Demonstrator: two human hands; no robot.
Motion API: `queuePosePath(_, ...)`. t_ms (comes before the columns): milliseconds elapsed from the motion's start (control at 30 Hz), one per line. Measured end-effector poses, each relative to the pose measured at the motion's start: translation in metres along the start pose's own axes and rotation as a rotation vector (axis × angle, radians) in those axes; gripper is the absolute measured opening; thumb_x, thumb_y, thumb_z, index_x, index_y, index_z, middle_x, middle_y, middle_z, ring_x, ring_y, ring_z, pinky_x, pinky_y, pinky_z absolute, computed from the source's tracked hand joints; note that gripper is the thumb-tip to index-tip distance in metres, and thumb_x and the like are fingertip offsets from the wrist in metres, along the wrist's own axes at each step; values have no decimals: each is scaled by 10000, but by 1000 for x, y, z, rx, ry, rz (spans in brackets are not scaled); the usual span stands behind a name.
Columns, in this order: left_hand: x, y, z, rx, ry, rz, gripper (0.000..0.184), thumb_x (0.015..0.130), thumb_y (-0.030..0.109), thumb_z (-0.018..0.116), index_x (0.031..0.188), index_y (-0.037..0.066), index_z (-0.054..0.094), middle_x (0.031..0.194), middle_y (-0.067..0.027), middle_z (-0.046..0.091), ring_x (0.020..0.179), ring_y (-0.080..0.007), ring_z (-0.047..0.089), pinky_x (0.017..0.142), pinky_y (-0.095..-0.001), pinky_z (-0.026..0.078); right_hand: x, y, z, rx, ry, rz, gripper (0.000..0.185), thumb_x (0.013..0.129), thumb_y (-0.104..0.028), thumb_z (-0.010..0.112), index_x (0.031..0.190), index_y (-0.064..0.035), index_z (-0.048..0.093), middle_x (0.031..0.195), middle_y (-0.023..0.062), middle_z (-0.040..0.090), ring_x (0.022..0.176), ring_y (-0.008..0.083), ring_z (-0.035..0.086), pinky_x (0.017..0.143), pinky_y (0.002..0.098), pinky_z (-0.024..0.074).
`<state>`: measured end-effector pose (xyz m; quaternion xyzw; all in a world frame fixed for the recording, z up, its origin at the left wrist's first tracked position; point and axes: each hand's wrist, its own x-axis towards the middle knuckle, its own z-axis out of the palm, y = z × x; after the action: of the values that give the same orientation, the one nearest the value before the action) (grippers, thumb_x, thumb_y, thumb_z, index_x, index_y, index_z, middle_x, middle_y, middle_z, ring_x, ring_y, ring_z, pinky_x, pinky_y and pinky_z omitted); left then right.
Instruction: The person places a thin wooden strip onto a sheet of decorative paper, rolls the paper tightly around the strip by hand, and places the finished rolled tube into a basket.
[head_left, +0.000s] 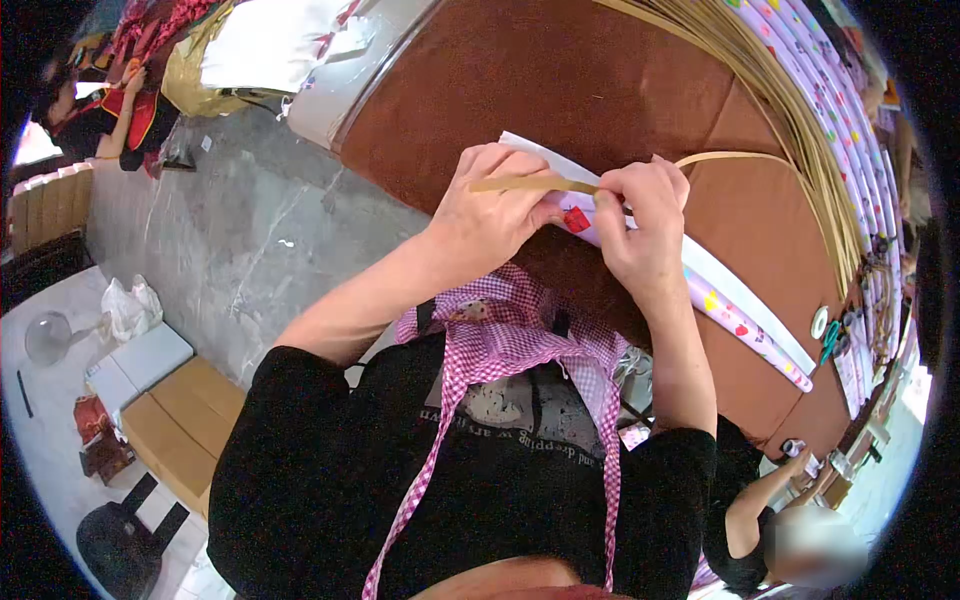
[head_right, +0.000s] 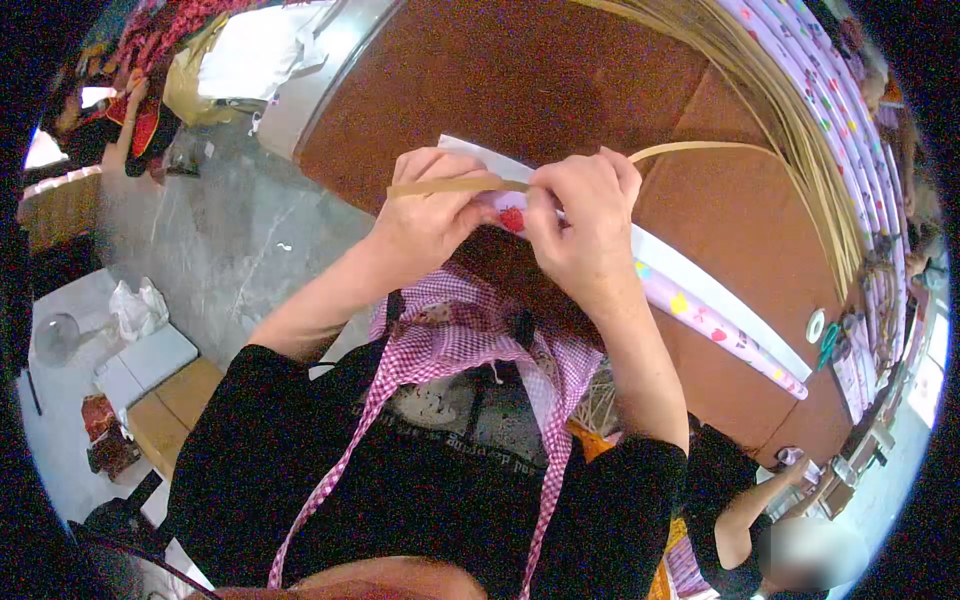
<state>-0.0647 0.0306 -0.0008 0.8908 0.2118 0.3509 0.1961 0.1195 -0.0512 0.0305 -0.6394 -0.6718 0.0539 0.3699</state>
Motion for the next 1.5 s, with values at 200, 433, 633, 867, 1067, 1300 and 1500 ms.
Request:
queuePosePath(200,-1,-2,0,-46,6,-18,362,724,194,792,1040,77,660,1035,-52,630,983,-276,582,876,-428,435,-1,-1,0,2,-29,52,125,823,-3,616,914,-71,668,771,39,587,792,224,595,1073,485,353)
queuePosePath(433,-2,-2,1,-7,-6,-5,347,747,215,779,1038,70,654,1050,-60,625,1002,-277,578,886,-424,437,-1,1,-5,18,-79,64,178,858,-6,568,972,-75,687,785,42,587,811,217,594,1088,479,327)
queuePosePath(633,-3,1,-1,17,-18,0,323,758,211,769,1022,67,654,1056,-61,618,1017,-276,578,900,-429,438,-1,0,-4,81,-141,85,100,842,-28,654,926,-80,671,792,28,611,813,221,609,1082,490,339)
queuePosePath(867,-2,-2,-5,-40,-8,-3,317,761,165,775,1035,62,654,1094,-78,618,1037,-298,576,913,-434,441,1,7,-3,116,-104,57,85,839,-53,690,906,-93,658,843,27,644,883,221,628,1073,491,356)
queuePosePath(1067,-7,-12,-25,-123,91,-271,355,793,133,777,1100,24,636,1104,-119,627,1039,-322,572,920,-412,438,1,11,-1,91,-106,53,83,834,-52,690,897,-90,651,845,42,632,900,248,612,1060,484,366)
queuePosePath(1300,-4,-22,-34,-270,66,-312,194,828,104,744,992,30,670,988,-99,671,958,-279,610,876,-375,445,3,5,-1,39,-112,58,73,832,-73,701,879,-72,645,824,56,614,883,276,598,1054,485,371)
queuePosePath(1500,6,-33,-29,-205,63,-325,93,832,86,723,892,38,671,872,-74,658,870,-269,610,810,-381,443,2,4,-1,19,-130,51,74,841,-82,701,892,-68,648,821,55,607,848,255,601,1058,485,369)
